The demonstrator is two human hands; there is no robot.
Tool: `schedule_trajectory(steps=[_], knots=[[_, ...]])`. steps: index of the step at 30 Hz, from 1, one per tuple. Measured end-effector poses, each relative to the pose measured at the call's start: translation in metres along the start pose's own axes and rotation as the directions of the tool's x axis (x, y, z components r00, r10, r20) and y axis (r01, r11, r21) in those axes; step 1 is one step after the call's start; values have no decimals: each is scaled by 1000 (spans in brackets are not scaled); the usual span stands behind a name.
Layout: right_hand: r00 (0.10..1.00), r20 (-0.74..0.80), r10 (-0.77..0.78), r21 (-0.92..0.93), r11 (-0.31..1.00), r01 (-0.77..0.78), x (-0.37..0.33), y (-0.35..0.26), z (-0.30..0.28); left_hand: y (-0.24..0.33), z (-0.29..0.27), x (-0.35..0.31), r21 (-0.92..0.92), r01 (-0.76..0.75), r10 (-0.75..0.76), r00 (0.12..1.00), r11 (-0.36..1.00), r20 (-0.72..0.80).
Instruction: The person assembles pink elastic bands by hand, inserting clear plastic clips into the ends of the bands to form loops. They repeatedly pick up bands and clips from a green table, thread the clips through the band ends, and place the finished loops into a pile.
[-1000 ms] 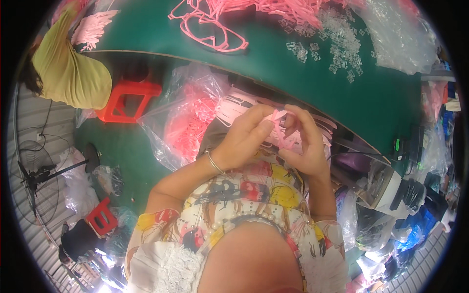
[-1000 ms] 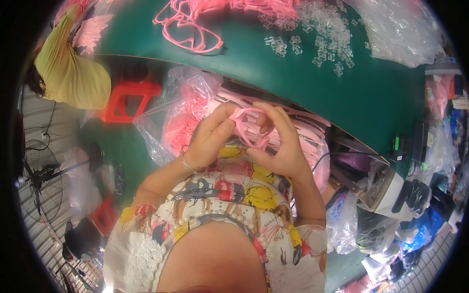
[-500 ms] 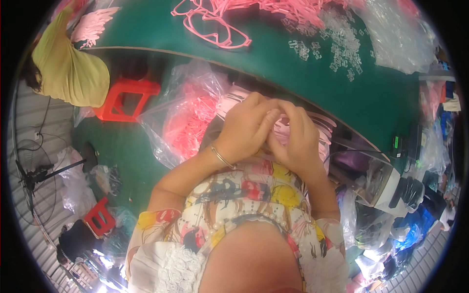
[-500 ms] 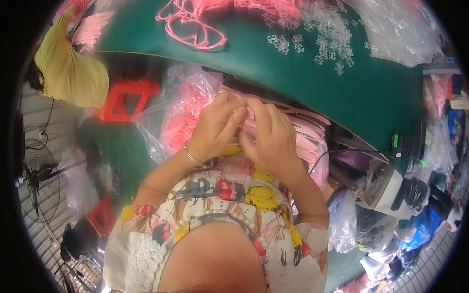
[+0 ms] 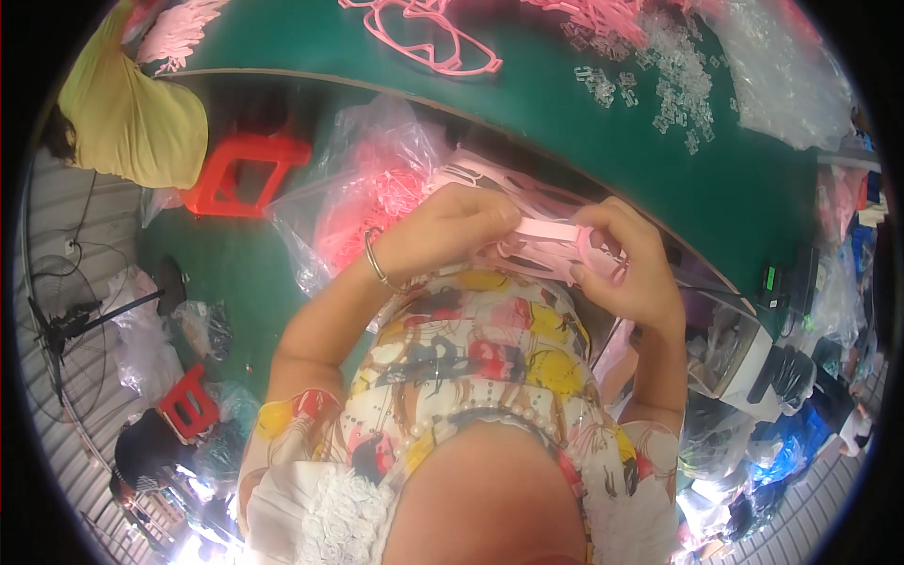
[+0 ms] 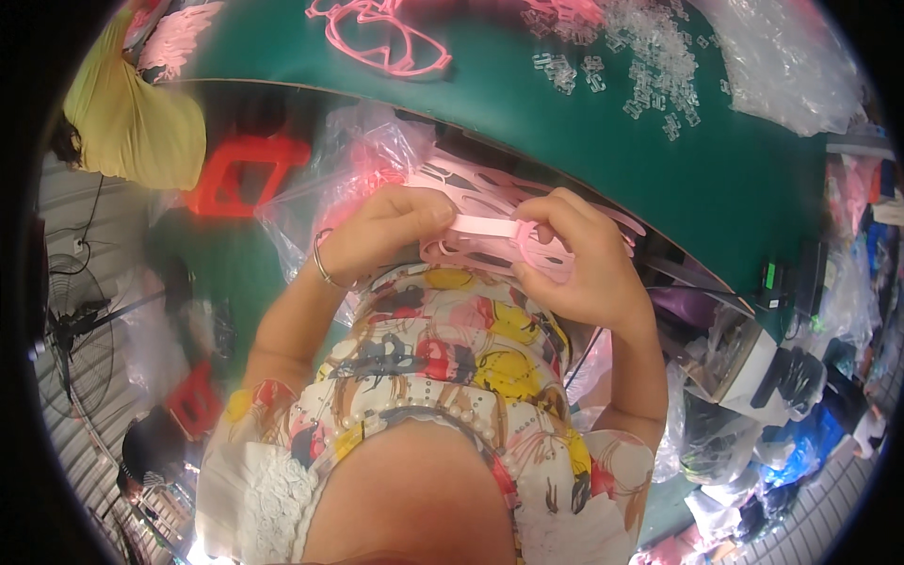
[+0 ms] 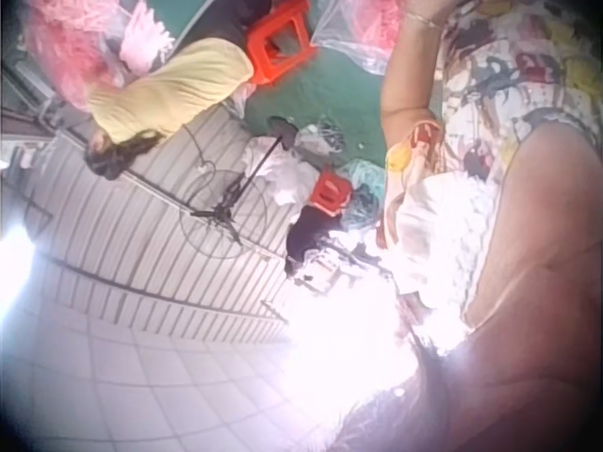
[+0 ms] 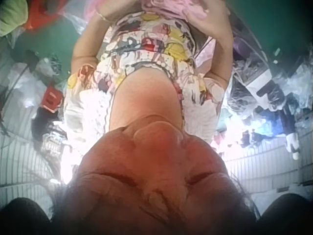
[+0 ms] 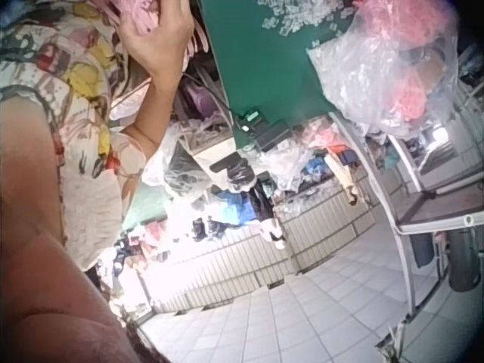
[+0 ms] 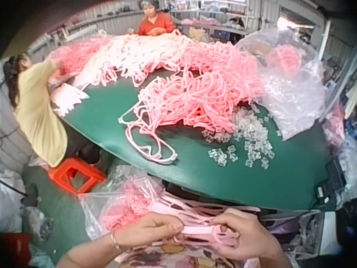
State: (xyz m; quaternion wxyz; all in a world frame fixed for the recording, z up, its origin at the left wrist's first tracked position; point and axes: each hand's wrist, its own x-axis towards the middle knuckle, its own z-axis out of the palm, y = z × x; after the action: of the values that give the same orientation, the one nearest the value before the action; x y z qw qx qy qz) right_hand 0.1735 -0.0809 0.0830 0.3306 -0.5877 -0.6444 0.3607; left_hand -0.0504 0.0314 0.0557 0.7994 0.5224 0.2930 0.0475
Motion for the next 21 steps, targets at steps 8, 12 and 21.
schedule_trajectory(steps=[8,12,21], knots=[[986,48,157,319,933,-164,-3,28,18,-5,7,5,439,-251,287,958,863,-17],[997,-27,75,302,951,-63,-2,30,17,0,8,4,423,-217,241,970,880,-5],[983,-49,176,475,870,-132,-14,35,17,4,15,11,162,-218,225,974,962,-25]])
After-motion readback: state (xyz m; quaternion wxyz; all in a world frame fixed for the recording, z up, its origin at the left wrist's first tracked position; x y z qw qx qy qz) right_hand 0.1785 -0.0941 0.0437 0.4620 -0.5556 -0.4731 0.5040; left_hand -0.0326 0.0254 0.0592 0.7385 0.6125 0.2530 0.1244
